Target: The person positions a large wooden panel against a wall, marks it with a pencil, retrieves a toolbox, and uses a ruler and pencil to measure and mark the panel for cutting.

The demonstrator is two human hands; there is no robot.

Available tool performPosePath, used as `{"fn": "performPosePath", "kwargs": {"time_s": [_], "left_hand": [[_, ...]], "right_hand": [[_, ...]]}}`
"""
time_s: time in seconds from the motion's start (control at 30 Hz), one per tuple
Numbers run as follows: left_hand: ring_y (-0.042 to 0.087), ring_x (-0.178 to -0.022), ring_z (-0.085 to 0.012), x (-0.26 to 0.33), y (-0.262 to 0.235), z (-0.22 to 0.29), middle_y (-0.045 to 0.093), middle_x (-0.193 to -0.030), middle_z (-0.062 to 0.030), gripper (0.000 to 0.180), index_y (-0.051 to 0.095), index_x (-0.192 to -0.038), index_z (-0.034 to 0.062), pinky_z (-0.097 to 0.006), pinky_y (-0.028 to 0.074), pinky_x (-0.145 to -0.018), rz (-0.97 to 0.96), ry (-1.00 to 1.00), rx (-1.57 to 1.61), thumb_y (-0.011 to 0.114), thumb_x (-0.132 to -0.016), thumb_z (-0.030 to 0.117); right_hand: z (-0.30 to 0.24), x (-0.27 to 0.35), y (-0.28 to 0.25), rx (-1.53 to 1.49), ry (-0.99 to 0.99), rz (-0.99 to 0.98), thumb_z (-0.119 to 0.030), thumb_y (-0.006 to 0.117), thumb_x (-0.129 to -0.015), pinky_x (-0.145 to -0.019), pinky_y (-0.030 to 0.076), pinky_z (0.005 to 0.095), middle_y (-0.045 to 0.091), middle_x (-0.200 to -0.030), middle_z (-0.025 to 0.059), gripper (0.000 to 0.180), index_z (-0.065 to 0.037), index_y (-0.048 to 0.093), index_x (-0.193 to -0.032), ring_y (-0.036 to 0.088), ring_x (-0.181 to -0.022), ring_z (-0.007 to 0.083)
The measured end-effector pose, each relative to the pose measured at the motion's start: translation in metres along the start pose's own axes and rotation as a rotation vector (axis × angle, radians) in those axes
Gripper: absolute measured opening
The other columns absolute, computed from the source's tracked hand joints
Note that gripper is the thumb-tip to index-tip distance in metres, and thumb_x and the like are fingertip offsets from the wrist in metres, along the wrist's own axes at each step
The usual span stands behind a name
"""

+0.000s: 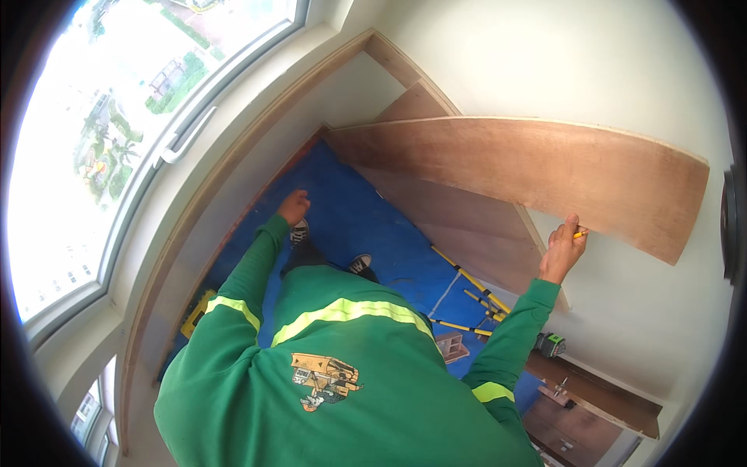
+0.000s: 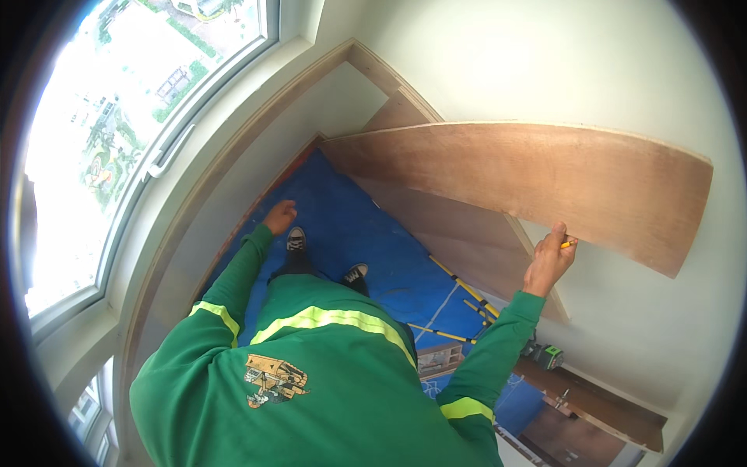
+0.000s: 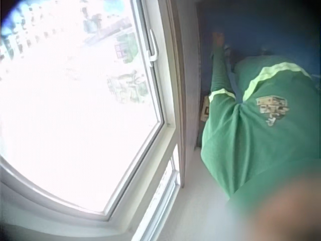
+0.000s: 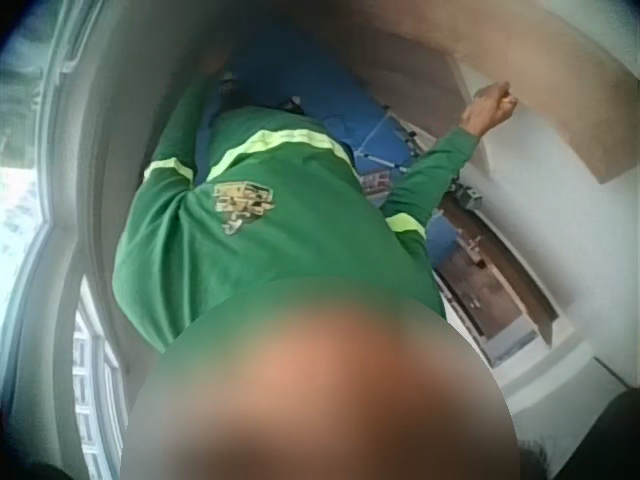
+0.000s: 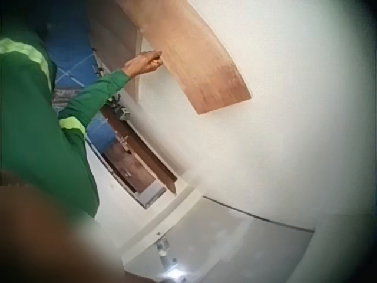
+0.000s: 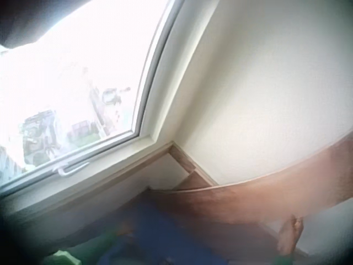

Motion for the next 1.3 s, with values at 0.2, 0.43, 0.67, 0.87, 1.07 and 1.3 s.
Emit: {"fn": "performPosePath", "kwargs": {"time_s": [0.2, 0.43, 0.67, 0.87, 1.07, 1.3], "left_hand": [[0.066, -0.131, -0.0310, 0.007, 0.063, -0.046, 0.066, -0.146, -0.0198, 0.055, 0.050, -0.158, -0.0033, -0.041, 0.052, -0.114, -0.091, -0.137, 0.018, 0.061, -0.110, 0.020], [0.068, -0.125, -0.0262, -0.021, 0.123, -0.008, 0.070, -0.139, -0.0179, 0.056, 0.052, -0.157, -0.0029, -0.038, 0.054, -0.110, -0.161, -0.038, 0.073, 0.063, -0.109, 0.023], [0.065, -0.137, -0.0320, -0.026, 0.140, 0.097, 0.066, -0.148, -0.0213, 0.057, 0.054, -0.156, -0.0003, -0.043, 0.052, -0.114, -0.221, 0.143, -0.029, 0.066, -0.108, 0.027], [0.066, -0.136, -0.0318, -0.019, 0.167, 0.154, 0.069, -0.145, -0.0199, 0.056, 0.058, -0.154, 0.0019, -0.043, 0.052, -0.115, -0.286, 0.231, 0.010, 0.069, -0.106, 0.030], [0.066, -0.136, -0.0345, -0.005, 0.190, 0.145, 0.070, -0.145, -0.0198, 0.056, 0.060, -0.152, 0.0024, -0.044, 0.051, -0.116, -0.395, 0.220, -0.086, 0.068, -0.106, 0.032], [0.061, -0.143, -0.0365, 0.018, 0.178, 0.089, 0.066, -0.151, -0.0210, 0.058, 0.060, -0.153, 0.0027, -0.045, 0.047, -0.120, -0.509, 0.095, -0.322, 0.067, -0.106, 0.034]], "right_hand": [[0.025, -0.006, -0.035, -0.030, 0.030, 0.014, -0.028, 0.070, -0.112, -0.047, 0.026, 0.0251, 0.035, -0.061, -0.0078, 0.036, -0.015, 0.044, -0.090, 0.027, -0.051, 0.0035], [0.045, -0.012, -0.061, -0.060, 0.079, -0.001, -0.030, 0.070, -0.112, -0.049, 0.026, 0.0251, 0.032, -0.061, -0.0084, 0.035, -0.014, 0.046, -0.091, 0.026, -0.052, 0.0035], [0.059, -0.012, -0.080, -0.080, 0.125, 0.014, -0.028, 0.068, -0.113, -0.049, 0.025, 0.0261, 0.030, -0.062, -0.0080, 0.035, -0.015, 0.044, -0.091, 0.026, -0.052, 0.0040], [0.078, -0.005, -0.111, -0.096, 0.205, 0.061, -0.026, 0.066, -0.114, -0.049, 0.023, 0.0271, 0.028, -0.065, -0.0072, 0.033, -0.016, 0.044, -0.092, 0.026, -0.053, 0.0047], [0.095, 0.008, -0.140, -0.092, 0.263, 0.080, -0.028, 0.066, -0.114, -0.051, 0.026, 0.0270, 0.029, -0.066, -0.0062, 0.031, -0.016, 0.044, -0.094, 0.029, -0.055, 0.0055], [0.105, 0.028, -0.160, -0.119, 0.292, 0.072, -0.030, 0.067, -0.114, -0.051, 0.028, 0.0257, 0.033, -0.066, -0.0062, 0.032, -0.017, 0.045, -0.095, 0.034, -0.056, 0.0055]]}}
Point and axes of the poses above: each hand's wrist, its own x-axis away from the middle knuckle, its own y-axis out of the palm, z = x × y, the point moved 4 cm from there along -x, towards the middle knuckle
